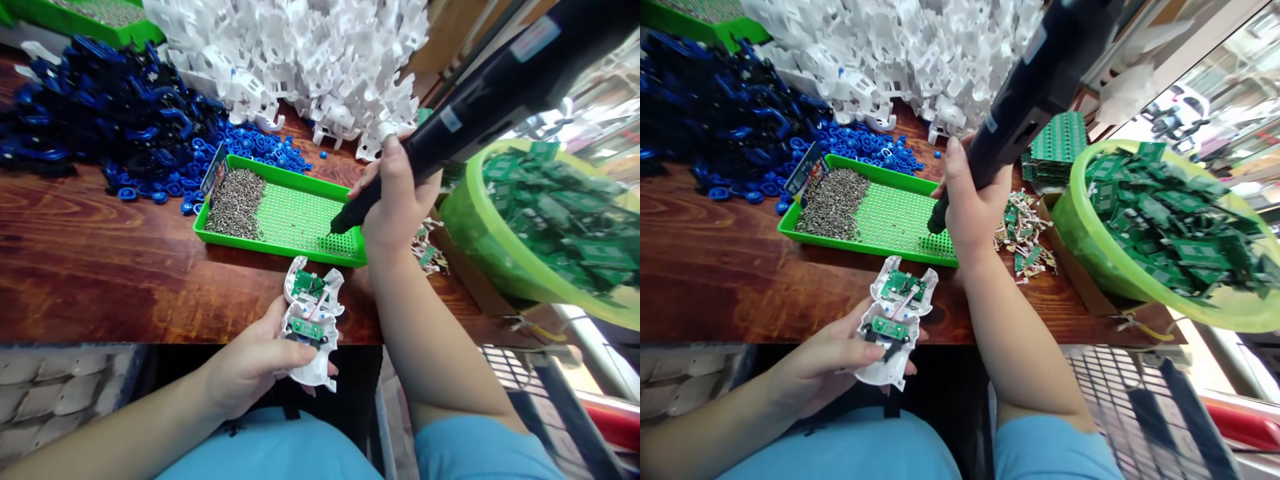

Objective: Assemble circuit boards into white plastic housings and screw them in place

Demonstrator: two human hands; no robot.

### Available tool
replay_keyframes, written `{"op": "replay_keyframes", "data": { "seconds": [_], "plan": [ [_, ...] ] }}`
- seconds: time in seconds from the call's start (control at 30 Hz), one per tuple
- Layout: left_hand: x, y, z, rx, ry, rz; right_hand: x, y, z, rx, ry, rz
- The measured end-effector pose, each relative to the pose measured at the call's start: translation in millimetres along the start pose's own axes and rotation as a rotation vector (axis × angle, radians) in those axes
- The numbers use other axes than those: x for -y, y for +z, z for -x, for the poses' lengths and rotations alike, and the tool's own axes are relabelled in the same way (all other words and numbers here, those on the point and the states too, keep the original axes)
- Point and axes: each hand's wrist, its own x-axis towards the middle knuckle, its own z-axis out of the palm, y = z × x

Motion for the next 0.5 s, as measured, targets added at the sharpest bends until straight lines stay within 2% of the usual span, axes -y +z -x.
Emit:
{"op": "replay_keyframes", "data": {
  "seconds": [0.2, 0.3, 0.4, 0.5],
  "plan": [
    [1.5, -0.6, -1.2, 0.021, 0.038, 0.021, 2.1, 2.8, 4.7, 0.001, 0.034, 0.009],
    [3.0, -1.3, -0.1, 0.014, 0.043, -0.006, 6.3, 4.3, 3.2, -0.042, 0.015, -0.003],
    [4.7, -2.6, 1.4, 0.026, 0.046, -0.027, 24.0, 7.0, -0.2, -0.118, -0.053, -0.025],
    [5.8, -2.8, 2.0, 0.026, 0.045, -0.037, 54.5, 12.4, 0.7, -0.181, -0.082, 0.021]
  ]
}}
